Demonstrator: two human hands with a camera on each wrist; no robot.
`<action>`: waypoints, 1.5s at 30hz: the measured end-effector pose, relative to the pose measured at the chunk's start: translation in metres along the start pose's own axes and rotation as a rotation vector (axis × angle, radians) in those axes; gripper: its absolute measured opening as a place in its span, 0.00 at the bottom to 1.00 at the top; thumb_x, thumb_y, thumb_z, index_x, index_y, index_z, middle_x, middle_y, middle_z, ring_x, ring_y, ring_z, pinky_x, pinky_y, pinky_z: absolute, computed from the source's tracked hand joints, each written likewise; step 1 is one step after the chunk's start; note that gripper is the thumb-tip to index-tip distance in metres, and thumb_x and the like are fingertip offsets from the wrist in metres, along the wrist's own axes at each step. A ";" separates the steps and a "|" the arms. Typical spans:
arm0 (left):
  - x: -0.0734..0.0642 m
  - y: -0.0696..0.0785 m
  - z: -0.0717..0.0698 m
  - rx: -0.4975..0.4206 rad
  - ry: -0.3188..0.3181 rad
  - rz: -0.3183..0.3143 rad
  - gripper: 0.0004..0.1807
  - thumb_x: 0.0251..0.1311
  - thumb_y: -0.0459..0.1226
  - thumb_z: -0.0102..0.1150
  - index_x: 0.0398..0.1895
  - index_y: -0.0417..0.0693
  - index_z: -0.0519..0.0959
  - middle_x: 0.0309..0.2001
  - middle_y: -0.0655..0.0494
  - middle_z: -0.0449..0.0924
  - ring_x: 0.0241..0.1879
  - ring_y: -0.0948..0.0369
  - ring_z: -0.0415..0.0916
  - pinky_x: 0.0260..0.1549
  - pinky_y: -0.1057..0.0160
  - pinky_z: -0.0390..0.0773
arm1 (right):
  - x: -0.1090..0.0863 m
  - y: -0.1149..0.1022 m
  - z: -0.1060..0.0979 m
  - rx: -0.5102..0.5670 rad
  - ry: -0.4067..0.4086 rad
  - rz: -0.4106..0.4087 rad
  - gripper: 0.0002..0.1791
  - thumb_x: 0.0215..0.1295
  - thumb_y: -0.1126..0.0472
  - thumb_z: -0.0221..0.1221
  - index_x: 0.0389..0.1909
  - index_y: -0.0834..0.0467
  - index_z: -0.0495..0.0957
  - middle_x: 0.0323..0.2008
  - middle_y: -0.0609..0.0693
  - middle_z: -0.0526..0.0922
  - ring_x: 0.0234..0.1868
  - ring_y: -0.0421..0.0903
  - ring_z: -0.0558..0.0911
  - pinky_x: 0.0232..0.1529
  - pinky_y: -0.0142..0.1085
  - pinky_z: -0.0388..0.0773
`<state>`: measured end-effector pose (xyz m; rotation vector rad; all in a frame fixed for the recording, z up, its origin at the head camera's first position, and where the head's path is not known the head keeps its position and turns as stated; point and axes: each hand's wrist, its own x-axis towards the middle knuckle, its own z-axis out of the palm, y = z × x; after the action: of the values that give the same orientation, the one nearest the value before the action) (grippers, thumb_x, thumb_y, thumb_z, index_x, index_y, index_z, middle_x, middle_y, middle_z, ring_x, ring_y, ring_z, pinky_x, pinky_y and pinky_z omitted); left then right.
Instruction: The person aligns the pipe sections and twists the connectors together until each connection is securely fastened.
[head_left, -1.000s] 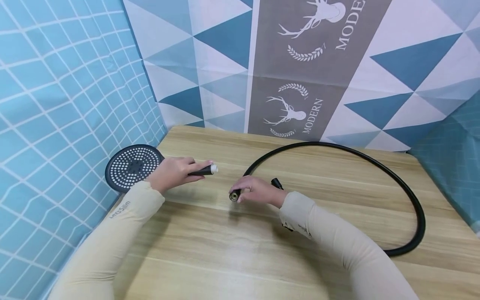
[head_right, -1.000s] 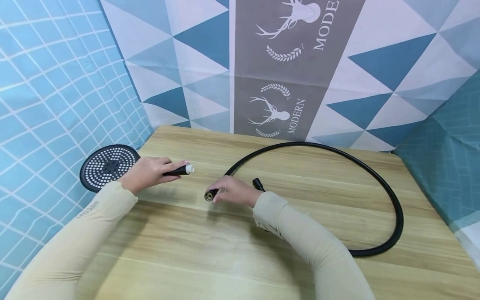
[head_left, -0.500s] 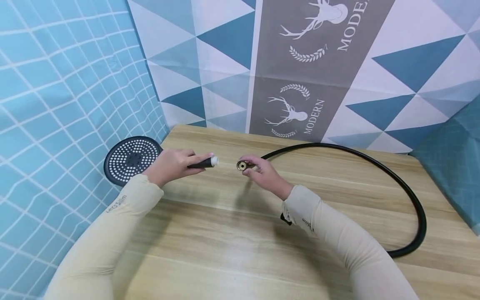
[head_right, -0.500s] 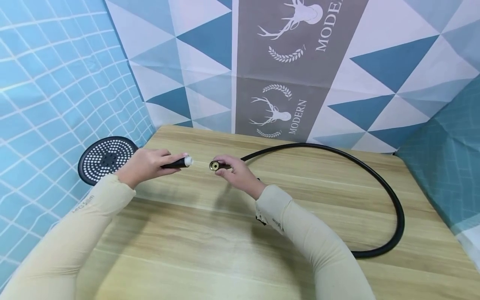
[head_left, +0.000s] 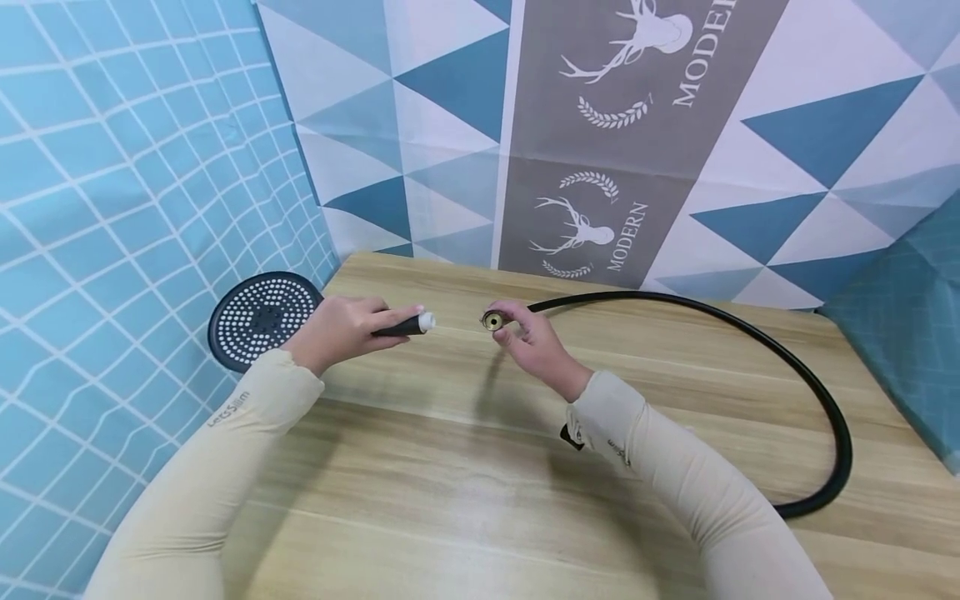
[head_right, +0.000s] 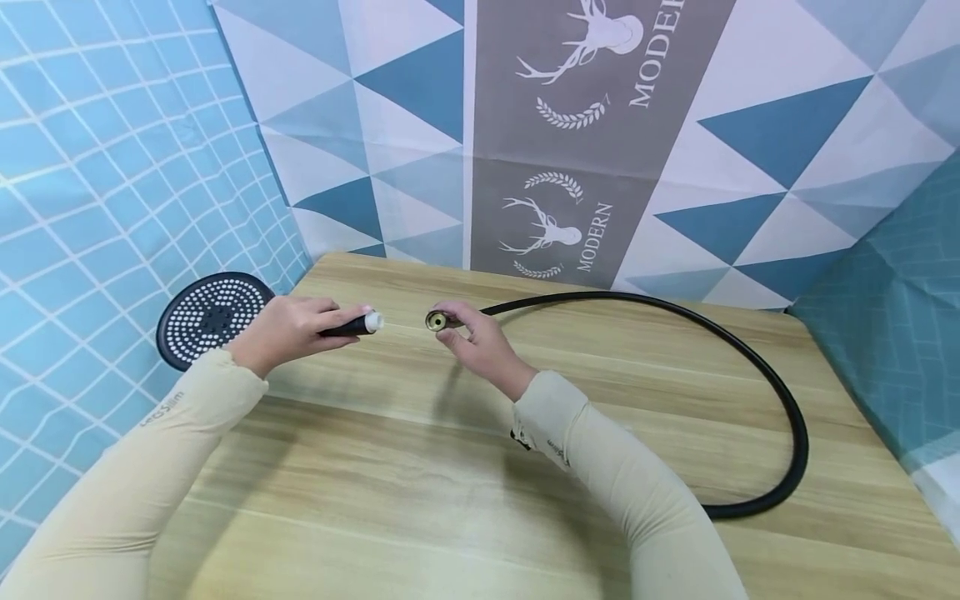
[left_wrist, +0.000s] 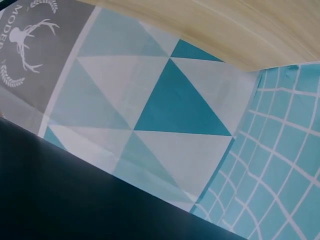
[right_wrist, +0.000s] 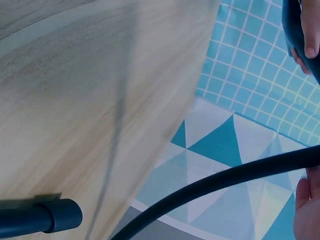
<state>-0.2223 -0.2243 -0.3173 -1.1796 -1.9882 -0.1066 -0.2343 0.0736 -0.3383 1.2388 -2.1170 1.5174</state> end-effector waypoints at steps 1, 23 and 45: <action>0.000 0.000 0.000 0.001 0.004 0.000 0.27 0.72 0.56 0.37 0.50 0.50 0.83 0.21 0.50 0.75 0.11 0.59 0.67 0.09 0.61 0.67 | 0.000 0.000 0.001 -0.002 -0.006 -0.020 0.43 0.59 0.33 0.48 0.47 0.74 0.72 0.40 0.69 0.80 0.44 0.51 0.78 0.50 0.46 0.75; 0.019 0.000 -0.019 0.065 0.024 0.129 0.21 0.74 0.52 0.39 0.53 0.54 0.79 0.19 0.52 0.69 0.09 0.59 0.59 0.06 0.61 0.64 | 0.019 -0.030 0.012 0.019 -0.128 0.248 0.08 0.62 0.69 0.62 0.40 0.69 0.81 0.21 0.51 0.76 0.21 0.37 0.68 0.22 0.30 0.66; 0.022 -0.002 -0.021 0.089 -0.091 0.171 0.26 0.76 0.52 0.31 0.56 0.53 0.78 0.18 0.50 0.67 0.10 0.59 0.57 0.06 0.63 0.62 | 0.025 -0.020 0.028 -0.042 -0.110 0.298 0.12 0.58 0.65 0.67 0.38 0.70 0.84 0.24 0.54 0.82 0.19 0.37 0.69 0.21 0.29 0.66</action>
<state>-0.2170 -0.2194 -0.2874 -1.3108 -1.9395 0.1243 -0.2269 0.0348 -0.3211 1.0507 -2.4836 1.5387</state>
